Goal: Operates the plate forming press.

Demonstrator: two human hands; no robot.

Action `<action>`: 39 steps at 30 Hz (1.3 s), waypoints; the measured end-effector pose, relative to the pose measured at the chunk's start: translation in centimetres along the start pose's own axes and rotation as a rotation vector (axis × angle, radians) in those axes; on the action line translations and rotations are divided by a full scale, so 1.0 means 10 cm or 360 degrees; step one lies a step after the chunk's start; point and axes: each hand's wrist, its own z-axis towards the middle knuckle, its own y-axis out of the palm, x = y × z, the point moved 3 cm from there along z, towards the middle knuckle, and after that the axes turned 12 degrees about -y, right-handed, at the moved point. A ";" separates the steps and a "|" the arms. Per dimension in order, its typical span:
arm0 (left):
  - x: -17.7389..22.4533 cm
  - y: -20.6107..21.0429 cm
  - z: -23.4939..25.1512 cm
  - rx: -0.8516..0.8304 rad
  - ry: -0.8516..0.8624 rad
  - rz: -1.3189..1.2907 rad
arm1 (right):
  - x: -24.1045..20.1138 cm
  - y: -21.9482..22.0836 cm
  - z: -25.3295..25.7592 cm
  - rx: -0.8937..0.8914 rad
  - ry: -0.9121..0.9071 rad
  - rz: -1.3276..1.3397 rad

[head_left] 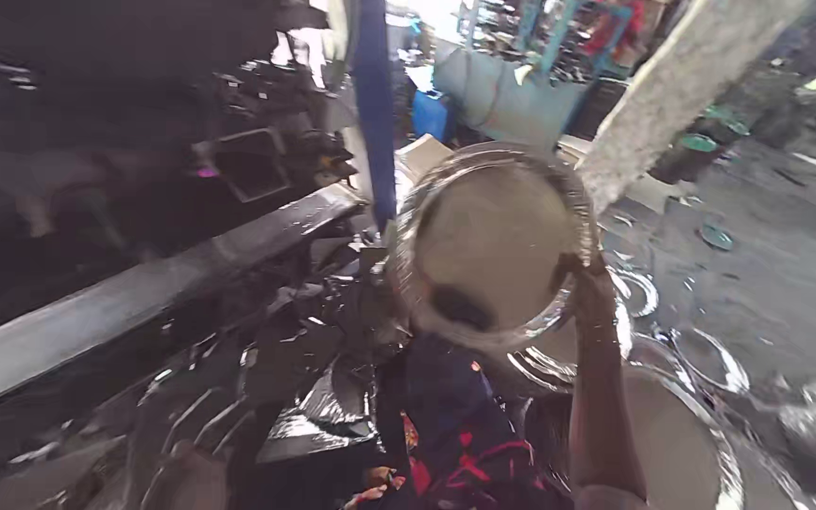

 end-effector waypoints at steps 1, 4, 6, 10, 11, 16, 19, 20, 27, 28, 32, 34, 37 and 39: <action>-0.05 0.09 0.01 0.0053 -0.0204 -0.0034 | 0.11 -0.40 0.11 0.0142 0.0030 -0.0213; -0.39 0.10 0.08 0.0134 -0.0623 -0.0118 | 0.64 -1.41 0.27 0.0221 0.0226 -0.1160; -0.55 0.14 0.10 0.0241 -0.0775 -0.0121 | 1.16 -1.74 0.16 -0.0039 0.0506 -0.1731; -0.74 0.09 0.11 0.0309 -0.0931 -0.0148 | 1.64 -1.64 -0.32 -0.0708 0.1122 -0.1806; -0.75 0.07 0.10 0.0296 -0.0930 -0.0146 | 1.64 -1.56 -0.41 -0.0778 0.1192 -0.1793; -0.81 -0.03 0.04 0.0280 -0.1057 0.0011 | 1.31 -1.05 -0.46 -0.0263 0.0673 -0.2000; -0.92 -0.03 0.04 0.0344 -0.1114 -0.0095 | 1.00 -0.40 -0.34 -0.0437 0.0217 -0.1813; -0.95 -0.02 0.04 0.0392 -0.1141 -0.0147 | 0.93 -0.11 -0.36 -0.0624 0.0126 -0.1716; -1.38 0.21 -0.01 0.0667 -0.1203 -0.0157 | 0.80 1.81 -1.28 -0.1864 -0.0366 -0.1110; -1.44 0.21 -0.03 0.0681 -0.1222 -0.0148 | 0.83 1.97 -1.48 -0.2031 -0.0337 -0.1086; -1.44 0.22 -0.04 0.0799 -0.1324 -0.0207 | 1.08 2.30 -2.06 -0.2562 -0.0438 -0.1295; -1.43 0.21 -0.01 0.0797 -0.1346 -0.0234 | 1.12 2.36 -2.10 -0.2693 -0.0489 -0.1446; -1.47 0.19 0.03 0.0698 -0.1395 -0.0241 | 1.24 2.38 -2.02 -0.2668 -0.0564 -0.1448; -1.53 0.18 0.08 0.0619 -0.1428 -0.0207 | 1.28 2.37 -1.98 -0.2676 -0.0583 -0.1477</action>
